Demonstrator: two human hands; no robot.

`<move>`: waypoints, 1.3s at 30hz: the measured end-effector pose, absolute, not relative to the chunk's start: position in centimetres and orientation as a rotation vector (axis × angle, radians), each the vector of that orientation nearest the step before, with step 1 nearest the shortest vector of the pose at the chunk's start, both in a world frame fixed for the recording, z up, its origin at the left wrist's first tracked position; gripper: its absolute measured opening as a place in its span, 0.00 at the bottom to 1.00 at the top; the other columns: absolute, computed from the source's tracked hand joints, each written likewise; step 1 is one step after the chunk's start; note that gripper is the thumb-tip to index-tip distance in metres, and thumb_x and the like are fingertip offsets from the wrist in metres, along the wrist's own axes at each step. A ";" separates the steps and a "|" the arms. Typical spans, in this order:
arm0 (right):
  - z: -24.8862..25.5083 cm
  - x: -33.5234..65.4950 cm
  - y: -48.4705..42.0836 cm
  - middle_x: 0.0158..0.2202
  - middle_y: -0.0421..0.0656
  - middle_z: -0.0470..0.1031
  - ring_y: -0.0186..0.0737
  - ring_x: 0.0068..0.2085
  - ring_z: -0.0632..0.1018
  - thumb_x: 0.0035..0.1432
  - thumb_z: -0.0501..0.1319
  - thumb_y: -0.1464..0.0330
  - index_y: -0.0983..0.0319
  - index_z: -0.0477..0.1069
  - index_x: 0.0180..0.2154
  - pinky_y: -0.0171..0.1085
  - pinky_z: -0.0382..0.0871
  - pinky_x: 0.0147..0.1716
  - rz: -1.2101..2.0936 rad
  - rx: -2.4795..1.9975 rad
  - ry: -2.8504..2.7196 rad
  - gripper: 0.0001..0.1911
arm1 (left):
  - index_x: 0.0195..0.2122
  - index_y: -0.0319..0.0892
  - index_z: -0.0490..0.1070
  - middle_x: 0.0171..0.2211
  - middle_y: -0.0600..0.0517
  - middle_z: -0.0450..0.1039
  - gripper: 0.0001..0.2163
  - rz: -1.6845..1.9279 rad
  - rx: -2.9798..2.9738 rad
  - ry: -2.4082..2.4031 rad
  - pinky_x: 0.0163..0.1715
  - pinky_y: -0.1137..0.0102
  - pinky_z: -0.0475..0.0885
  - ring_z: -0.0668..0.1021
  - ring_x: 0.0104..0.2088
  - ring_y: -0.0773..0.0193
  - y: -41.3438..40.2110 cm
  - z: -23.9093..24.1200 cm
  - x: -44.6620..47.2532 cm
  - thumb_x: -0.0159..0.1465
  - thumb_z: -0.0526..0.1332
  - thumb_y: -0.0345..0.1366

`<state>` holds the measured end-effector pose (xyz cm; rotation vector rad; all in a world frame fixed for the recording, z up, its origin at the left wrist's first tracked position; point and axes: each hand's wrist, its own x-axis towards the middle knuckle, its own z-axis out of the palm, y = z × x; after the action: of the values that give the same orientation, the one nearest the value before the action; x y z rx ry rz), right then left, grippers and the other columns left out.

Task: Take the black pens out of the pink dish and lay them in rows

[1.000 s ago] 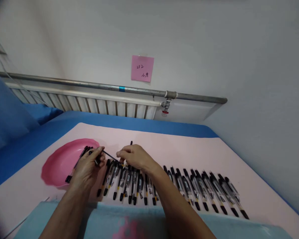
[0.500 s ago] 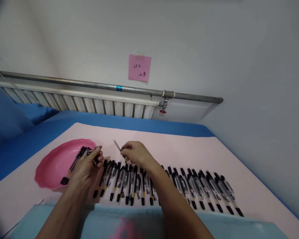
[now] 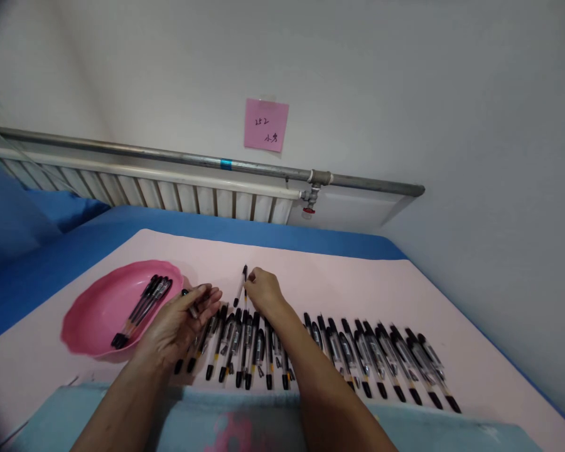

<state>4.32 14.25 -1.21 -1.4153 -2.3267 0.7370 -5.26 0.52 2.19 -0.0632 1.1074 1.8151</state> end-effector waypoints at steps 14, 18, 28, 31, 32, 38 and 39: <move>3.3 4.5 9.8 0.30 0.39 0.74 0.31 0.31 0.72 0.50 0.54 0.75 0.63 0.72 0.32 0.30 0.63 0.33 1.176 -0.568 -2.519 0.09 | 0.31 0.33 0.70 0.29 0.48 0.74 0.05 1.792 -0.057 0.885 0.30 0.73 0.74 0.76 0.29 0.68 0.8 1.7 -4.7 0.59 0.56 0.24; 3.1 4.2 9.0 0.31 0.41 0.71 0.32 0.33 0.70 0.50 0.54 0.78 0.64 0.71 0.32 0.31 0.60 0.35 0.708 -0.501 -2.706 0.09 | 0.29 0.35 0.71 0.27 0.51 0.73 0.05 1.801 -0.009 0.851 0.28 0.76 0.73 0.75 0.27 0.71 0.9 1.3 -4.5 0.58 0.57 0.25; 2.6 4.5 9.8 0.33 0.43 0.69 0.33 0.35 0.68 0.52 0.52 0.76 0.65 0.67 0.33 0.32 0.59 0.36 0.538 -0.497 -2.787 0.07 | 0.31 0.35 0.72 0.30 0.50 0.74 0.05 1.782 0.036 0.879 0.33 0.74 0.73 0.76 0.30 0.69 1.3 0.9 -4.2 0.58 0.57 0.25; 2.4 4.8 10.7 0.33 0.43 0.70 0.33 0.34 0.69 0.53 0.52 0.75 0.65 0.68 0.33 0.31 0.59 0.35 0.573 -0.603 -2.724 0.07 | 0.33 0.35 0.71 0.34 0.46 0.74 0.04 1.780 0.047 0.892 0.37 0.70 0.73 0.77 0.34 0.66 1.3 1.1 -4.3 0.58 0.57 0.26; 2.2 5.0 11.3 0.32 0.43 0.71 0.33 0.34 0.70 0.53 0.52 0.75 0.65 0.69 0.33 0.31 0.59 0.34 0.580 -0.707 -2.691 0.08 | 0.33 0.34 0.70 0.35 0.44 0.74 0.04 1.785 0.040 0.924 0.37 0.68 0.73 0.77 0.35 0.64 1.3 1.1 -4.3 0.58 0.58 0.27; 0.7 6.6 14.5 0.24 0.42 0.73 0.35 0.26 0.71 0.49 0.54 0.74 0.64 0.72 0.29 0.31 0.59 0.27 0.557 -1.419 -2.624 0.07 | 0.34 0.35 0.68 0.29 0.45 0.73 0.04 1.767 0.019 1.156 0.25 0.73 0.73 0.76 0.25 0.67 1.1 1.2 -4.7 0.57 0.58 0.28; 0.5 6.7 14.6 0.22 0.42 0.73 0.34 0.25 0.71 0.49 0.55 0.74 0.63 0.72 0.28 0.31 0.59 0.26 0.579 -1.417 -2.646 0.08 | 0.34 0.35 0.68 0.28 0.45 0.73 0.04 1.760 0.021 1.162 0.24 0.74 0.72 0.76 0.24 0.67 1.1 1.3 -4.7 0.57 0.58 0.28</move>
<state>6.71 14.59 0.49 -1.4172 -2.6459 0.5789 -4.74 1.08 1.27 0.0209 1.1620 1.7598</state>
